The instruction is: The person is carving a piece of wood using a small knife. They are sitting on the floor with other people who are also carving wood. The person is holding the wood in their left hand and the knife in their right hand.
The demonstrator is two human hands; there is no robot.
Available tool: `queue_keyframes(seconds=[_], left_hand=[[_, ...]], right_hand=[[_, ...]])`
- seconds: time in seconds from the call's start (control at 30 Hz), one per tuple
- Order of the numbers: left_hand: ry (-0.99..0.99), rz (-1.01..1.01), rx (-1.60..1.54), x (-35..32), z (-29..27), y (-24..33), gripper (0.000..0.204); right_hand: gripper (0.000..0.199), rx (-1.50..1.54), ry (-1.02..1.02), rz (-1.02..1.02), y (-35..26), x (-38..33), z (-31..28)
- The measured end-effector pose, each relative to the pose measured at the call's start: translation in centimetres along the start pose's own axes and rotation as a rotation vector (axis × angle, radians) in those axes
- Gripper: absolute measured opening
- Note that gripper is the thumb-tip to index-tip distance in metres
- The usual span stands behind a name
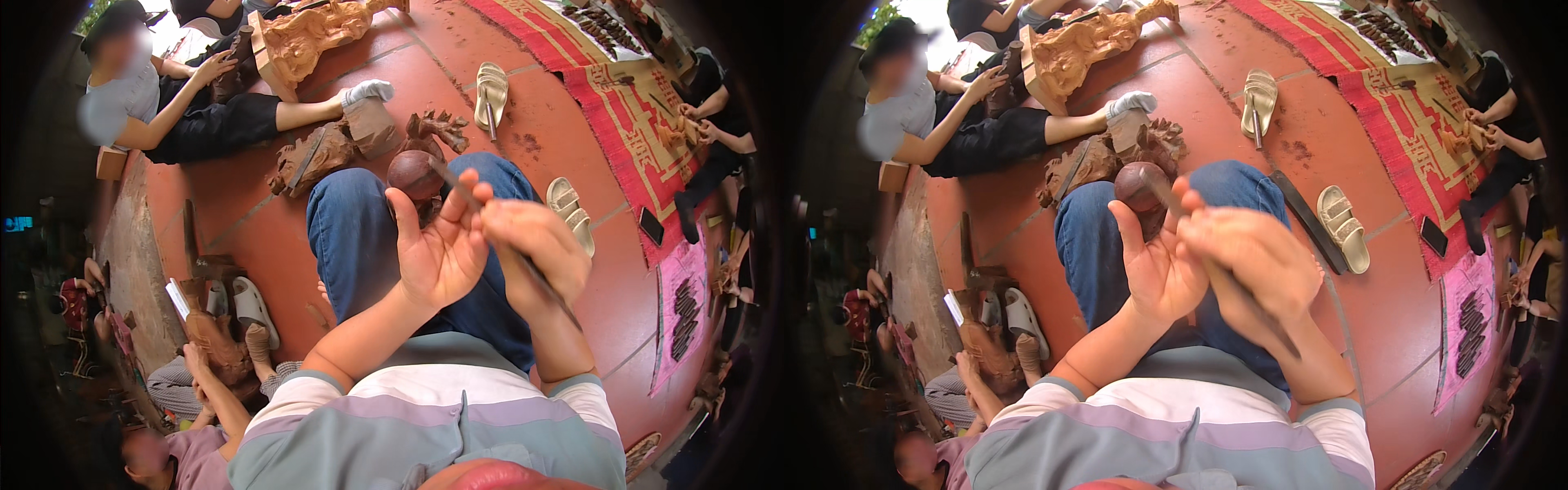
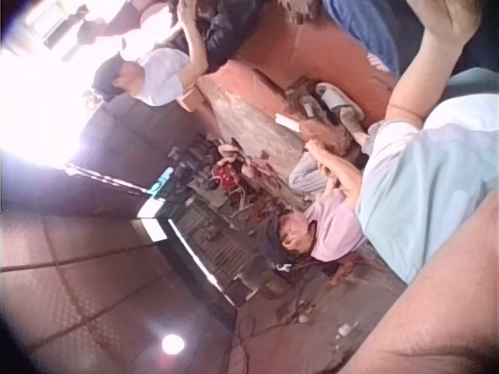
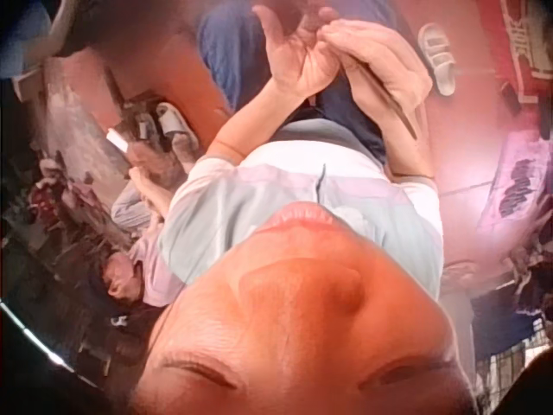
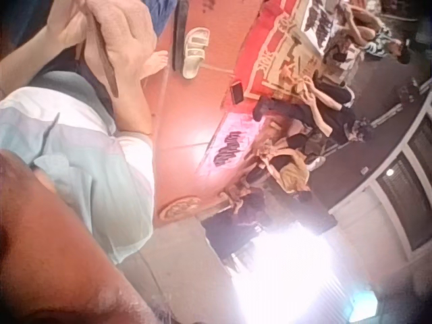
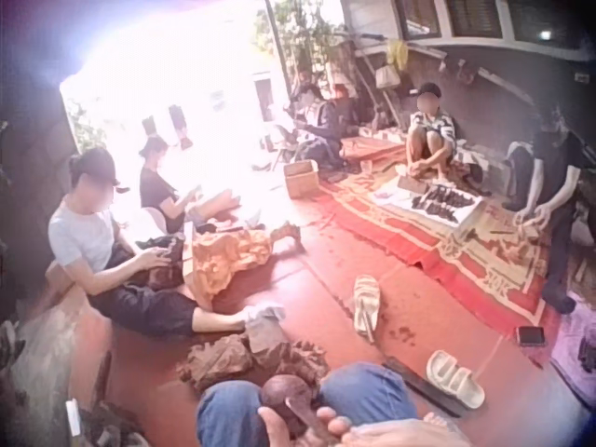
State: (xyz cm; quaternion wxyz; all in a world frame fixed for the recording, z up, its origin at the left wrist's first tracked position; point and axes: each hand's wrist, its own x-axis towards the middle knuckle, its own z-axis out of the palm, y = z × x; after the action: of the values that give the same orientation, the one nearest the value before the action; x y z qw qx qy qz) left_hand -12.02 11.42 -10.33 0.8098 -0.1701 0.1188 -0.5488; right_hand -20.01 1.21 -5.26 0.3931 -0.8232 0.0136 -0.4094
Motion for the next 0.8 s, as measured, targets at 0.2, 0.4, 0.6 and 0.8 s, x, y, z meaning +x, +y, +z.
queue_keyframes(seconds=[0.2,0.4,0.6,0.8], left_hand=[[-0.600,-0.222,0.038,2.2,-2.6,1.8,0.079],[-0.263,-0.136,-0.019,-0.1,-1.5,1.4,0.073],[-0.039,-0.046,-0.034,-0.2,0.2,0.9,0.070],[-0.223,-0.116,-0.105,-0.4,-1.1,0.7,0.074]], right_hand=[[0.010,0.127,-0.117,0.031,-1.9,-0.1,0.0],[0.013,-0.029,-0.082,-0.054,-1.9,0.2,0.9],[0.018,-0.055,-0.040,0.106,-0.9,1.2,1.4],[0.019,-0.051,0.002,0.031,-1.4,0.7,0.8]])
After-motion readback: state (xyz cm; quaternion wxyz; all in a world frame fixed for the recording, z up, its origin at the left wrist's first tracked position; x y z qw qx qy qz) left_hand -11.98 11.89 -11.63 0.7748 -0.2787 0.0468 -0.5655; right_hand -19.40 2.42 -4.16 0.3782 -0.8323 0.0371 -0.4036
